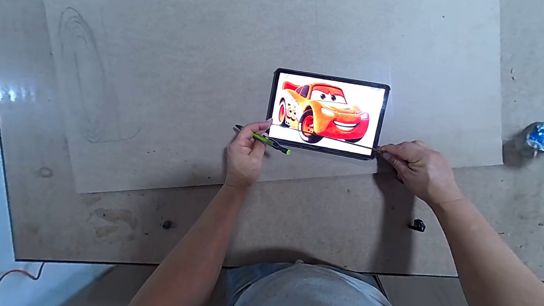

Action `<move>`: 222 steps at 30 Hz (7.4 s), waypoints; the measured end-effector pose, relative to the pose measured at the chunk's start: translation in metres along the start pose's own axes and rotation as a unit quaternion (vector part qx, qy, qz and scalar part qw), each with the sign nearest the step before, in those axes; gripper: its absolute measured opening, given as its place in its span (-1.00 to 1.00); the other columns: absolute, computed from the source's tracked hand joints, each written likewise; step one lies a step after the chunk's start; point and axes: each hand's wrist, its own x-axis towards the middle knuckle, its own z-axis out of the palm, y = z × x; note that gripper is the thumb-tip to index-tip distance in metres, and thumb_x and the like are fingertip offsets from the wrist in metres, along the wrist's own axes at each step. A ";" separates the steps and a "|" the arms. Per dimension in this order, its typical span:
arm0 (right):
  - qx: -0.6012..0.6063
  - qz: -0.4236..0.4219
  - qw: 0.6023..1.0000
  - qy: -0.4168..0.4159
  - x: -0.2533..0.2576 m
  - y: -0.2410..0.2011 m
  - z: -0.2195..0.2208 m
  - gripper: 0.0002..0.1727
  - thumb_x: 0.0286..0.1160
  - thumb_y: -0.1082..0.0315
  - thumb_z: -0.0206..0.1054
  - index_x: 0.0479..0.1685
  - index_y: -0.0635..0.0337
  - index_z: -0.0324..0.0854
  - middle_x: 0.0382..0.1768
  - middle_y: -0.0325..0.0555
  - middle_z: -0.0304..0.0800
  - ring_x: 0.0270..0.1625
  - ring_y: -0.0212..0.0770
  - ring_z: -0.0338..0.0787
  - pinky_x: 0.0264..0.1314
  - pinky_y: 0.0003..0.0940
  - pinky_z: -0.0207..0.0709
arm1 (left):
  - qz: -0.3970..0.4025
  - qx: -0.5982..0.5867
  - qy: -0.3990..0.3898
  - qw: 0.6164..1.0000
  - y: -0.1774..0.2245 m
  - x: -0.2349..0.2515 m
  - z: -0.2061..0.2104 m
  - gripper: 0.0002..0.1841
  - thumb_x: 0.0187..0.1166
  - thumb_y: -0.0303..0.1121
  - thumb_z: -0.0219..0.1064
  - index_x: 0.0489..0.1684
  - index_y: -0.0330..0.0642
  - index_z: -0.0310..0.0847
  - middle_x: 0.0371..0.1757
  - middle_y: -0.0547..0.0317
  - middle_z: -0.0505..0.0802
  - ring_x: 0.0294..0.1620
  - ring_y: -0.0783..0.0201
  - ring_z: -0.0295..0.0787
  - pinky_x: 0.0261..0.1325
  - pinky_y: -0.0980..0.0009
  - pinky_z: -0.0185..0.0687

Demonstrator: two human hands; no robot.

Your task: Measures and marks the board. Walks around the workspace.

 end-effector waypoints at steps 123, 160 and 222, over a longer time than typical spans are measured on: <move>0.432 0.457 0.771 0.096 -0.005 -0.360 0.267 -0.83 0.56 0.22 0.42 -0.07 0.01 0.88 -0.27 -0.22 0.95 -0.19 -0.25 0.91 -0.06 -0.11 0.78 | 0.182 0.425 -0.405 0.789 -0.045 0.001 -0.203 -0.46 0.73 -0.45 0.02 0.72 0.04 0.41 0.86 0.42 0.32 0.92 0.31 -0.01 0.93 0.08 -0.19; 0.396 0.482 0.775 0.099 0.011 -0.358 0.265 -0.84 0.54 0.15 0.42 -0.26 -0.12 0.92 -0.40 -0.36 0.94 -0.31 -0.33 0.88 -0.19 -0.07 0.73 | -0.076 0.073 -0.139 0.985 -0.021 0.048 -0.170 -0.85 0.60 -0.35 0.47 -0.05 -0.20 0.73 -0.31 0.17 0.89 -0.39 0.34 0.85 -0.23 0.37 0.83; -0.143 0.194 0.962 -0.126 0.139 -0.304 0.166 -0.50 0.63 -0.23 0.29 -0.15 0.06 0.78 -0.29 0.09 0.85 -0.10 0.22 0.86 -0.11 0.36 0.65 | -0.120 0.325 0.139 0.928 -0.103 0.006 -0.468 -0.66 0.73 -0.35 0.29 0.39 -0.27 0.56 0.11 -0.25 0.81 0.10 -0.08 0.78 0.25 -0.11 0.63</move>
